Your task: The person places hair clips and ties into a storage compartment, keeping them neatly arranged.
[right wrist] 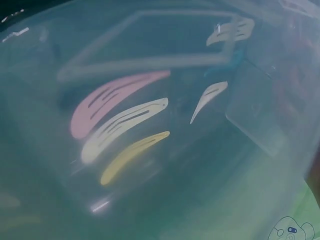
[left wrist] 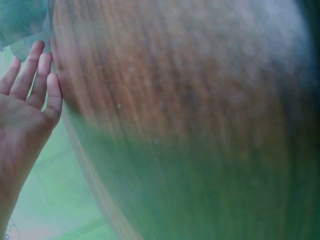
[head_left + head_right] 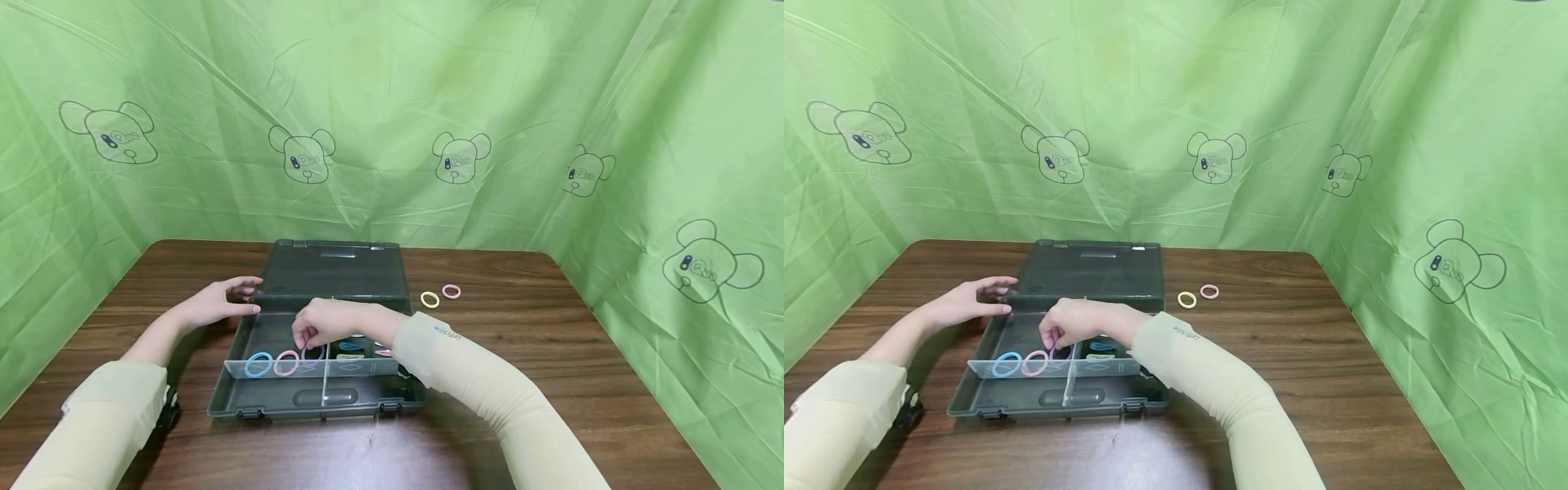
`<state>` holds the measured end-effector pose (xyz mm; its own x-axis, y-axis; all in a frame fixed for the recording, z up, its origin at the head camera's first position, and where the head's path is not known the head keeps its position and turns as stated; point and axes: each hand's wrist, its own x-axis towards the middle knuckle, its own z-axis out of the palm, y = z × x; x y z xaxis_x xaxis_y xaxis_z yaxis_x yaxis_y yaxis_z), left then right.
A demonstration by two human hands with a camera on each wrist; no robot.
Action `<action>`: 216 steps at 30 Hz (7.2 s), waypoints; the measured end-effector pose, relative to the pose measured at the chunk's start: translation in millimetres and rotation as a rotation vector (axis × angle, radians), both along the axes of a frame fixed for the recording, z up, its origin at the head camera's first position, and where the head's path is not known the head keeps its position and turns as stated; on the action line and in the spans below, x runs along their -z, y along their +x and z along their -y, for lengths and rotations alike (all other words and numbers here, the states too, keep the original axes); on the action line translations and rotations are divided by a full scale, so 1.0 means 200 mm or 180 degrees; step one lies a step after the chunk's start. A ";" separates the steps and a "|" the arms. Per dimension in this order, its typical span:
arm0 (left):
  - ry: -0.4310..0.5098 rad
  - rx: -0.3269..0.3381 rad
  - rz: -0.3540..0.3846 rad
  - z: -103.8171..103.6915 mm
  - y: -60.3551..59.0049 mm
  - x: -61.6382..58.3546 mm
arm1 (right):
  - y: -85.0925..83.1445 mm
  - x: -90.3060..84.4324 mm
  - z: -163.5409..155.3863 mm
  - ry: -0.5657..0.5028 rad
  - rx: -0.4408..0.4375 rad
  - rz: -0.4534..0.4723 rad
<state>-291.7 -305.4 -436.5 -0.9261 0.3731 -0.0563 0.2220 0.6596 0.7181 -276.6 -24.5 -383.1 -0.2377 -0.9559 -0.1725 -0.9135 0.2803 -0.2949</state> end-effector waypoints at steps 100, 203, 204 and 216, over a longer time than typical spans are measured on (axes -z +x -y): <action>0.0062 -0.0006 0.0069 -0.01 0.02 -0.01 | -0.05 -0.28 -1.05 -0.0983 0.1030 0.0381; 0.0050 0.0008 0.0113 -0.01 0.01 -0.02 | -0.44 0.17 -1.34 -0.0489 0.2778 -0.0096; 0.0043 0.0009 0.0113 -0.01 0.01 -0.02 | -0.43 0.16 -1.34 -0.0468 0.2781 -0.0076; 0.0081 0.0005 0.0155 0.00 0.02 -0.01 | -0.39 0.06 -1.32 -0.0334 0.2681 0.0159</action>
